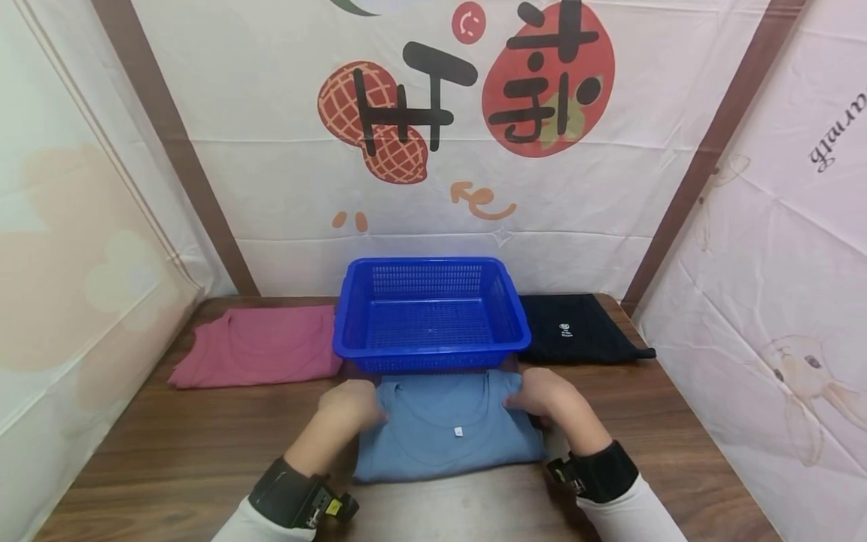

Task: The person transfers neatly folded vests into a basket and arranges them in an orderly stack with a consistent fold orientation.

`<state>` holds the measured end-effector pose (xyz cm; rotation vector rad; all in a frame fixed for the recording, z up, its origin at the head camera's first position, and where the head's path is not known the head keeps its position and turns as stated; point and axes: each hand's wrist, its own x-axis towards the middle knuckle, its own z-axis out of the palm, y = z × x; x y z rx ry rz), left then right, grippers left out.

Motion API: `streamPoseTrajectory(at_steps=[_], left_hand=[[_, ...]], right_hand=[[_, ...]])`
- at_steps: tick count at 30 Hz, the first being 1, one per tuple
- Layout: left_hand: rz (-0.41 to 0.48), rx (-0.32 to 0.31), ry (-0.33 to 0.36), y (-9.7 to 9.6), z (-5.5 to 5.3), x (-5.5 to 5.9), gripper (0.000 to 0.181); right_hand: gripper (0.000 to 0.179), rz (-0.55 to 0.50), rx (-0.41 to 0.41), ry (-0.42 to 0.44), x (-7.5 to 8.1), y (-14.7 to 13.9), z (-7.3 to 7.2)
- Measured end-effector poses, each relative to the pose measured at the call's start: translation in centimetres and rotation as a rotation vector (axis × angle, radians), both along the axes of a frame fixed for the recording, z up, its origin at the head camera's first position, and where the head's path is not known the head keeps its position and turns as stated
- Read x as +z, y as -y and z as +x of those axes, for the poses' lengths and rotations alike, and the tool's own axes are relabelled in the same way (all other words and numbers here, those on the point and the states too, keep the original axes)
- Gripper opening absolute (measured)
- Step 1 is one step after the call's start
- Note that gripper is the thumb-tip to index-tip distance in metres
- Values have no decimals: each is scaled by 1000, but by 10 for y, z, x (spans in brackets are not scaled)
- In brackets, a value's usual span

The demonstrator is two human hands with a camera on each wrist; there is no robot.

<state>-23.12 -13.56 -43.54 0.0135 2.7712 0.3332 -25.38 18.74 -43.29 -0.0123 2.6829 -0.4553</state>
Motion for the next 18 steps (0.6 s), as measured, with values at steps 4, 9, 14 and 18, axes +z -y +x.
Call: streamPoseTrajectory(at_steps=[4, 9, 14, 18], left_hand=[[16, -24, -57, -4, 0, -7, 15], [50, -68, -133, -9, -2, -12, 8], [86, -68, -117, -10, -3, -11, 15], [135, -90, -128, -7, -6, -12, 17]], right_hand=[[31, -24, 6, -10, -5, 5, 0], [31, -24, 5, -2, -11, 7, -1], [26, -70, 4, -23, -16, 6, -5], [25, -96, -19, -27, -14, 7, -7]])
